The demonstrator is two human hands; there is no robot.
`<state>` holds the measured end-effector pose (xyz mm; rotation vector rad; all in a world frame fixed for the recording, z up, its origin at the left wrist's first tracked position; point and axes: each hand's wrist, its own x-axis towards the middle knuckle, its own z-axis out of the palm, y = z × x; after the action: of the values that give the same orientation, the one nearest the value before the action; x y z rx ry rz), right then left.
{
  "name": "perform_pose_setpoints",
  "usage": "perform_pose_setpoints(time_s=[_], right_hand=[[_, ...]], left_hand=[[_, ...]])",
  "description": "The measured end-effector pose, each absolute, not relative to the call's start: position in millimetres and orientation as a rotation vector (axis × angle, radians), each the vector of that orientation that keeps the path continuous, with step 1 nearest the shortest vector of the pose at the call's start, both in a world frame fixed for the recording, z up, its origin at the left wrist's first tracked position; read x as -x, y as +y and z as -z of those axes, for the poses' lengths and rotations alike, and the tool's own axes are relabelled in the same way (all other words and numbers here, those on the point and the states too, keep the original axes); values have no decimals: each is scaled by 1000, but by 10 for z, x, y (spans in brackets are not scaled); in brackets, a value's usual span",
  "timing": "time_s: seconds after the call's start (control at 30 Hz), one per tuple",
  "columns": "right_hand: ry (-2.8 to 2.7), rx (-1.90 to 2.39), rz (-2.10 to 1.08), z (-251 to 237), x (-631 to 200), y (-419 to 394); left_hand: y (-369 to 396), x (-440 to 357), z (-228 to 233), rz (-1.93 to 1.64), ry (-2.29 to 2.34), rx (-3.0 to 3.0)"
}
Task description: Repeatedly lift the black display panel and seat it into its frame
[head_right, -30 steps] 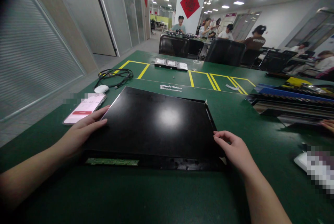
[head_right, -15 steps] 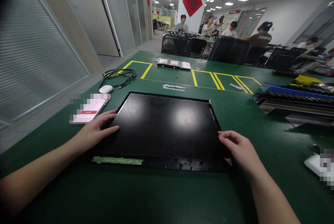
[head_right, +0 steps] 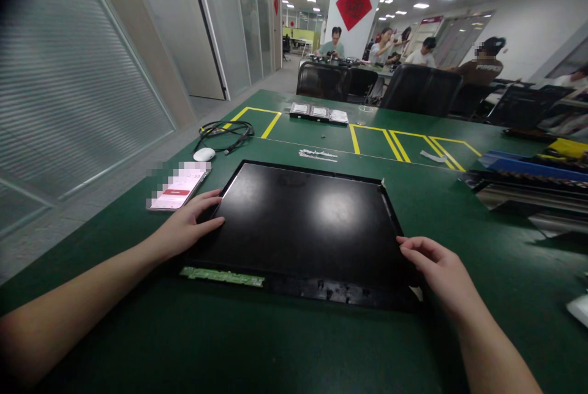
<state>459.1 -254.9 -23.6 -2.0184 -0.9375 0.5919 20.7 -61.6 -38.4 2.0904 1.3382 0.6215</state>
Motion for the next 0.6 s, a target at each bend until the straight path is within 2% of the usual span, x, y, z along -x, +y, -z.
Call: perform_pose_setpoints(time_s=[0.13, 0.33, 0.5, 0.6], right_hand=[[-813, 1993, -693, 248, -4595, -2548], [-905, 2130, -571, 208, -4510, -2549], [-989, 2273, -515, 205, -4480, -2546], [-1026, 2266, -497, 217, -4493, -2548]], left_hand=[[-626, -227, 395, -596, 1335, -2114], [-686, -184, 301, -551, 1305, -2162], [-728, -51, 110, -328, 975, -2540], [-725, 8, 64, -180, 875, -2512]])
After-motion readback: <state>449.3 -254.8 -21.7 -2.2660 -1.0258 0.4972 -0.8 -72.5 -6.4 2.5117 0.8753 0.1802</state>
